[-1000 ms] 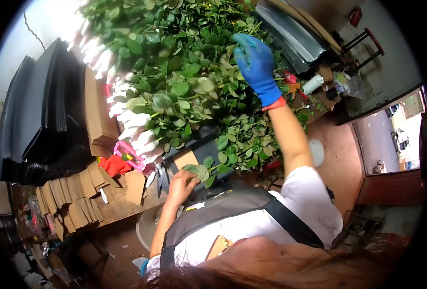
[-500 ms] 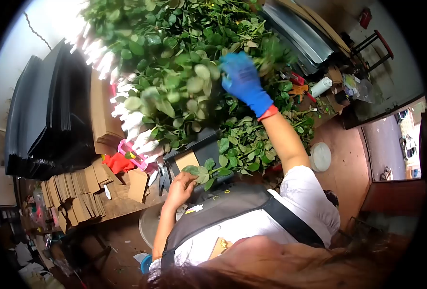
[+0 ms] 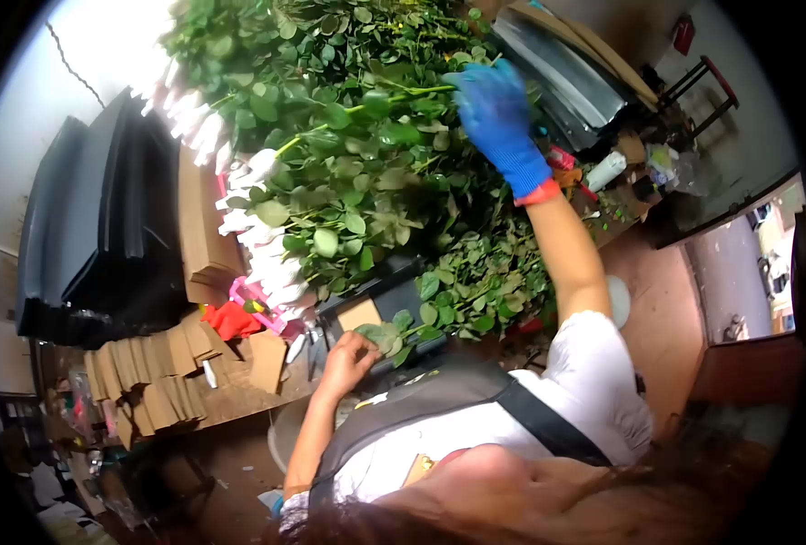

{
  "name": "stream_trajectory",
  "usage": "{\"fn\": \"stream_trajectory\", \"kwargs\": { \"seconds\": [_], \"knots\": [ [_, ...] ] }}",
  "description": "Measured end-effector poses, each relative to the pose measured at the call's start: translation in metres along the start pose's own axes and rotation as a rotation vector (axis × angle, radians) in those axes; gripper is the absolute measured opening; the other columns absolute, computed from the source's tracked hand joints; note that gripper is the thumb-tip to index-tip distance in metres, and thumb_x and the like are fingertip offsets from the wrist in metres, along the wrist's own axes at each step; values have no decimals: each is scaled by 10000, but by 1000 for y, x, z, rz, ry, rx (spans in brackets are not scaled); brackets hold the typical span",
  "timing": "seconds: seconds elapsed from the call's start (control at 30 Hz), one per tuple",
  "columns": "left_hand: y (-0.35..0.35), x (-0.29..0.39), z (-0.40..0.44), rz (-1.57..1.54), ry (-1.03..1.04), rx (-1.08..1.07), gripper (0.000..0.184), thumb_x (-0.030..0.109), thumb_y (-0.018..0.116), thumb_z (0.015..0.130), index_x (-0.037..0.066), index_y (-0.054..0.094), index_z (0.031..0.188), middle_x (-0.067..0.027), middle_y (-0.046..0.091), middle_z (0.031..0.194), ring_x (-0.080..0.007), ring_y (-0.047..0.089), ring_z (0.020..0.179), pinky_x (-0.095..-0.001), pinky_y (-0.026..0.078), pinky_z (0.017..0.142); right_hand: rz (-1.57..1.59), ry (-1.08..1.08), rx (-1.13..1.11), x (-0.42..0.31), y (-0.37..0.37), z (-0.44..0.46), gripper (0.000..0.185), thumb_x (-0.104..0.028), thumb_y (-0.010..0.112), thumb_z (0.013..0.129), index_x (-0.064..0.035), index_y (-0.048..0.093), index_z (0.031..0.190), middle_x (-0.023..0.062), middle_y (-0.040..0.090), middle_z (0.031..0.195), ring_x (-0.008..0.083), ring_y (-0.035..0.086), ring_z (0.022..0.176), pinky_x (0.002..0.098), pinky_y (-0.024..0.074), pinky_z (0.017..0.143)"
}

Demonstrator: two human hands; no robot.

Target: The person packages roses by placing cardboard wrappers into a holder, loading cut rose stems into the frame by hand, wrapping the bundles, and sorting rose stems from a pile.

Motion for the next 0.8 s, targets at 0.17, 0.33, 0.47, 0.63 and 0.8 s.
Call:
{"fn": "stream_trajectory", "kwargs": {
  "seconds": [0.17,0.33,0.47,0.63,0.8],
  "knots": [
    [1,-6,-3,-119,-107,-39,198,94,804,811,27,696,964,-100,635,923,-230,663,825,-342,523,740,137,-194,-14,-24,-93,-38,437,-60,631,834,-214,647,1243,53,600,1013,275,589,1014,447,498,891],
    [9,-30,-3,-335,-196,36,771,38,870,728,46,477,1392,-83,626,1071,-159,615,890,-303,539,787,286,-246,-914,-52,-64,-151,353,-107,627,849,-223,675,1179,70,633,945,285,625,890,424,495,743],
    [11,-31,-1,-501,-190,50,971,-85,850,699,134,375,1518,-44,555,1191,-89,552,852,-230,527,739,75,-111,-1427,-46,-23,-231,308,-118,592,897,-234,692,1164,84,692,995,299,681,955,427,528,787],
    [3,-14,3,-250,-54,2,592,-78,826,739,108,661,1276,-33,549,1145,-92,586,839,-234,546,726,150,-74,-1549,-66,-10,-250,291,-163,604,887,-188,686,1165,86,709,1027,296,691,989,451,529,828],
    [2,-9,3,-253,-113,-18,449,-50,810,769,55,687,1188,-61,556,1125,-149,644,944,-259,586,799,360,-45,-446,-69,-20,-146,413,-249,634,903,-161,597,1304,73,659,1096,256,633,1020,451,477,971]
  ]
}}
Point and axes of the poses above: each hand's wrist, its own z-axis towards the middle knuckle, its own y-axis out of the palm, x = y × z, the point moved 3 cm from there along z, towards the middle knuckle
